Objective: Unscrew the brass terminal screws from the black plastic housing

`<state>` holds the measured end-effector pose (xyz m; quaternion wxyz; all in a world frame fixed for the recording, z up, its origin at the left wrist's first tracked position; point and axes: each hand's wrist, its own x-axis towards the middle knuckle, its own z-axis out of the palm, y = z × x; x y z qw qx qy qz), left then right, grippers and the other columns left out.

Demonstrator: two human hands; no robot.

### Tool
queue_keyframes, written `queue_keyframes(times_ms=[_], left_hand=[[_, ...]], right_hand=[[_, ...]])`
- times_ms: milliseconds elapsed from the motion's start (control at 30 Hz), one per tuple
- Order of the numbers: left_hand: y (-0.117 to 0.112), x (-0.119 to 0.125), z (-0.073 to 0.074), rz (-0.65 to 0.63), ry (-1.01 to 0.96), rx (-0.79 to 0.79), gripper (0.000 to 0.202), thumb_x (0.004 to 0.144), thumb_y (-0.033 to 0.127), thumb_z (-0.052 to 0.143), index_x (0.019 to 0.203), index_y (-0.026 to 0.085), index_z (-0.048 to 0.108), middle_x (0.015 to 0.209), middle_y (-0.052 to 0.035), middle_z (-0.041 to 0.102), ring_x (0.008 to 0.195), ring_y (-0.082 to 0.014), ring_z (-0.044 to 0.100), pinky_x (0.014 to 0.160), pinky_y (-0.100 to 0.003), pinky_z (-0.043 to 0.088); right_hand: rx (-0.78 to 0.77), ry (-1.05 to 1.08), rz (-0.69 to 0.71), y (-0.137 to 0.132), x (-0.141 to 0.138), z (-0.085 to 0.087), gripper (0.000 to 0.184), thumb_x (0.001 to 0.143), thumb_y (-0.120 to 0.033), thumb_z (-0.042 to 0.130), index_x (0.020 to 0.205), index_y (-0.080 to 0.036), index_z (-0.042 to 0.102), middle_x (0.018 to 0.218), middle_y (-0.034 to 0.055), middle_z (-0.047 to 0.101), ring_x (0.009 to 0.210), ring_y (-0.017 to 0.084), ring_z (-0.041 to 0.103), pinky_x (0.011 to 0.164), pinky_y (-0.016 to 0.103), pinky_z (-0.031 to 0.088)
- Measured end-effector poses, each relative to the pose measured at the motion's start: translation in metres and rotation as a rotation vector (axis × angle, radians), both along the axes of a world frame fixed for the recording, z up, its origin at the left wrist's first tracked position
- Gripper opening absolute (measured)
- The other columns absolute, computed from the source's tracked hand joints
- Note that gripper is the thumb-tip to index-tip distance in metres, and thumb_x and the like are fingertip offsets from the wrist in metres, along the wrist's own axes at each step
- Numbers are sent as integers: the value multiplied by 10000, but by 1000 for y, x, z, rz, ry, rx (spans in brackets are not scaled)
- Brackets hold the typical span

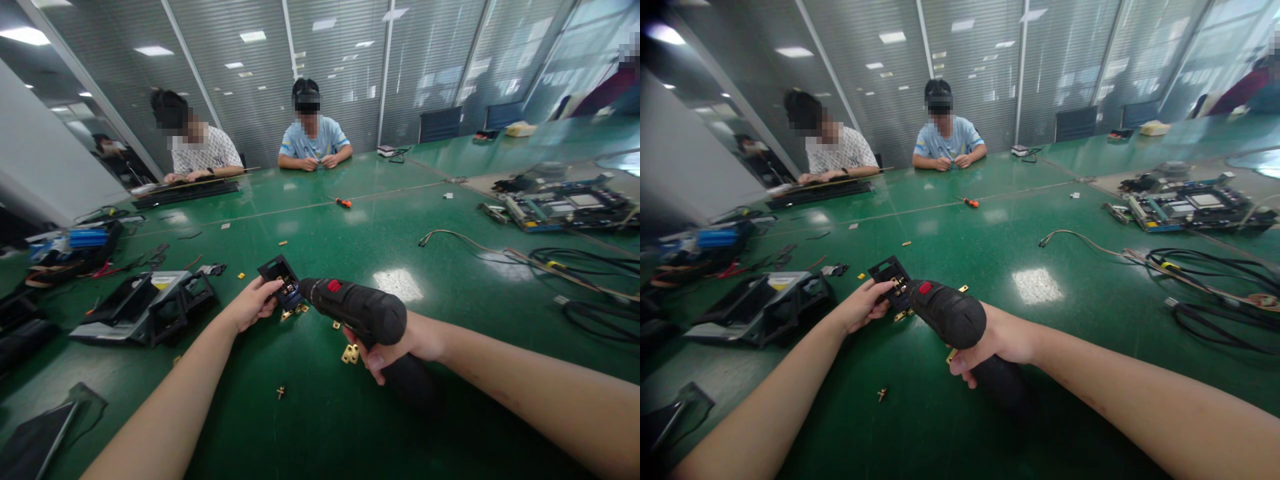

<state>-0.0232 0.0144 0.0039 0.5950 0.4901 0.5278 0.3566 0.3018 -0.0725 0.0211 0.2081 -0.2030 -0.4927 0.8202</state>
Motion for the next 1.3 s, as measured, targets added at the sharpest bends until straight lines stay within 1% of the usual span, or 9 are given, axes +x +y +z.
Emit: queue_keyframes(times_ms=[300,433,633,767,833,900,967,1133,1300], left_hand=[[2,-1,-3,6,1,-14,396,804,468,793,946,212,527,520,91,438,402,-58,333,391,-148,185],[2,-2,-3,-5,-5,-13,391,814,465,791,958,208,532,519,92,435,406,-60,330,388,-148,183],[3,-3,-4,-31,-17,0,370,836,452,779,956,209,527,516,94,431,405,-59,318,385,-151,180],[1,-1,-1,-28,-18,-6,384,817,445,796,948,210,523,517,97,425,406,-54,317,390,-148,180],[-1,0,2,-25,-17,-9,406,789,429,821,963,207,528,521,101,424,407,-49,320,395,-145,178],[-2,1,3,-29,-16,-6,433,760,402,845,993,204,538,522,107,419,408,-45,321,401,-141,172],[-3,1,5,-37,-15,-1,457,738,380,859,1017,200,544,520,112,413,411,-43,319,406,-140,171],[-3,1,5,-46,-9,-10,491,713,355,874,1039,198,542,529,115,412,420,-42,324,414,-143,167],[-2,-1,4,-31,5,-9,473,706,339,880,994,205,529,540,111,424,425,-39,324,422,-148,173]], right_hand=[[5,48,11,-2,-2,8,541,655,-190,948,1058,-149,590,666,-26,698,535,139,695,513,234,606],[-14,65,27,0,-2,3,608,663,-173,947,1156,-155,589,680,-21,716,549,143,704,517,231,601],[12,46,20,2,0,-7,618,666,-202,945,1181,-141,609,712,-10,717,565,158,714,520,243,603],[26,47,35,2,0,-10,527,661,-220,948,1066,-125,624,695,3,719,545,154,703,522,252,607],[29,61,43,2,0,-7,560,675,-200,943,1120,-137,608,691,-3,725,531,144,694,516,242,599],[30,85,41,0,-1,-1,681,685,-184,940,1253,-162,565,697,-16,730,526,137,691,515,231,591],[6,89,21,-1,-2,6,746,676,-184,944,1303,-180,540,686,-37,717,525,131,689,518,221,589],[-6,35,19,-3,-2,9,526,641,-206,953,1024,-141,599,659,-14,714,540,134,698,518,220,599],[16,-8,-4,0,-2,0,492,621,-228,956,960,-123,616,650,-2,715,531,144,697,507,242,614]])
